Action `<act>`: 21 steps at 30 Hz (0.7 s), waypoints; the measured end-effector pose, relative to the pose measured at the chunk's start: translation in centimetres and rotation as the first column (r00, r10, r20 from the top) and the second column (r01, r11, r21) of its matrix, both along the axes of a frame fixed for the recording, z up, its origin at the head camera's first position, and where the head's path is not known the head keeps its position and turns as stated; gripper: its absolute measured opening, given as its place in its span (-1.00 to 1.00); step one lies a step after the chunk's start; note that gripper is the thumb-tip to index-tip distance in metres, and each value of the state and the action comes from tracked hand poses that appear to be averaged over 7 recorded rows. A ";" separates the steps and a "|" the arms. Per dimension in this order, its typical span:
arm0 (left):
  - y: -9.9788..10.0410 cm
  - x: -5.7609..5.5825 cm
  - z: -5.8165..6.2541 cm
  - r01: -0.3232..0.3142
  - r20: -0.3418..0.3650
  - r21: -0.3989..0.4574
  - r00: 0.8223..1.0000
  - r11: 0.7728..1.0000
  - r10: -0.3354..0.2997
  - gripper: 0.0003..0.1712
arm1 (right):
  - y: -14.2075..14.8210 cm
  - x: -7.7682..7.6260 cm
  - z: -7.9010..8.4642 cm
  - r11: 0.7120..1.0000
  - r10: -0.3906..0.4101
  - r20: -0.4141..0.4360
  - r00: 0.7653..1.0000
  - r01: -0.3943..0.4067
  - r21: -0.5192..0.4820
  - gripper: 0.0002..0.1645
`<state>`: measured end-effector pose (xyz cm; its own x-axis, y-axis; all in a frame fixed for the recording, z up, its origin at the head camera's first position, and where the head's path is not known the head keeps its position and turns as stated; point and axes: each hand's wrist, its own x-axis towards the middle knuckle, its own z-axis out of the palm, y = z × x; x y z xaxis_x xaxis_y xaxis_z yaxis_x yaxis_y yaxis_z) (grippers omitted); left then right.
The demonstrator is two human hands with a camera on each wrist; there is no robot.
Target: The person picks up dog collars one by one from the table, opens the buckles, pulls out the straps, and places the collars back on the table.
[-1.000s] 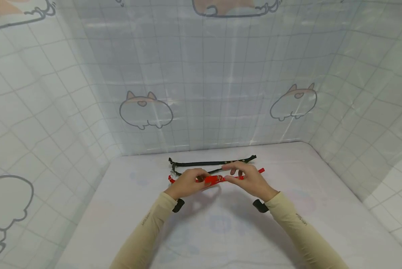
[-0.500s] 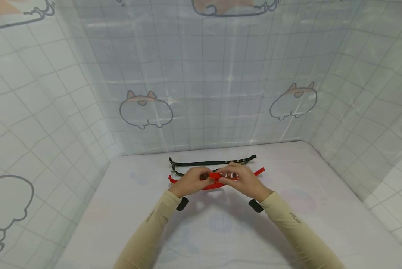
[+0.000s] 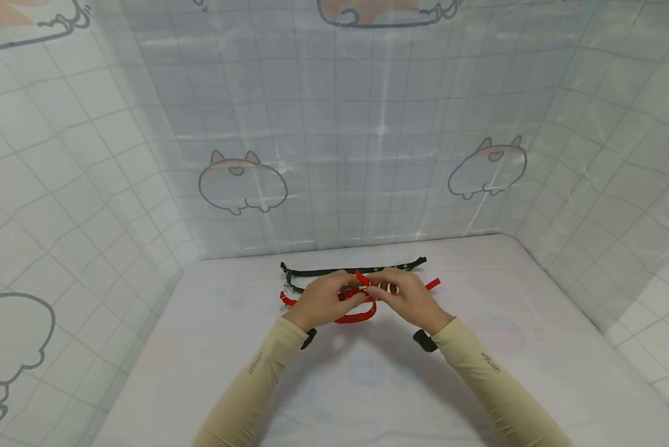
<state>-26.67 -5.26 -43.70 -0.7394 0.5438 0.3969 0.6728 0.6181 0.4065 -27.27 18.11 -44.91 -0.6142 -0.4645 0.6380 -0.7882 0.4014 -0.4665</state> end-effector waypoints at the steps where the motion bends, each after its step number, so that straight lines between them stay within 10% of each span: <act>1: 0.2 0.1 0.0 -0.010 -0.042 -0.034 0.999 0.999 0.009 -0.69 | 0.0 0.0 0.0 1.000 -0.002 -0.003 1.000 0.002 0.001 -0.70; 7: 0.8 0.1 -0.1 -0.028 -0.160 -0.141 0.987 0.990 0.005 -0.67 | 0.0 0.4 0.1 1.000 0.012 0.008 1.000 -0.012 0.010 -0.73; 21: 0.6 -0.4 -0.8 0.083 -0.097 -0.028 0.992 0.996 -0.085 -0.75 | 0.1 0.7 0.3 1.000 0.020 0.057 0.998 -0.021 0.011 -0.73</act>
<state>-27.03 -4.69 -44.45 -0.6488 0.6129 0.4511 0.7587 0.5665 0.3216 -26.59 18.21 -44.62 -0.6397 -0.4848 0.5965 -0.7685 0.3909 -0.5065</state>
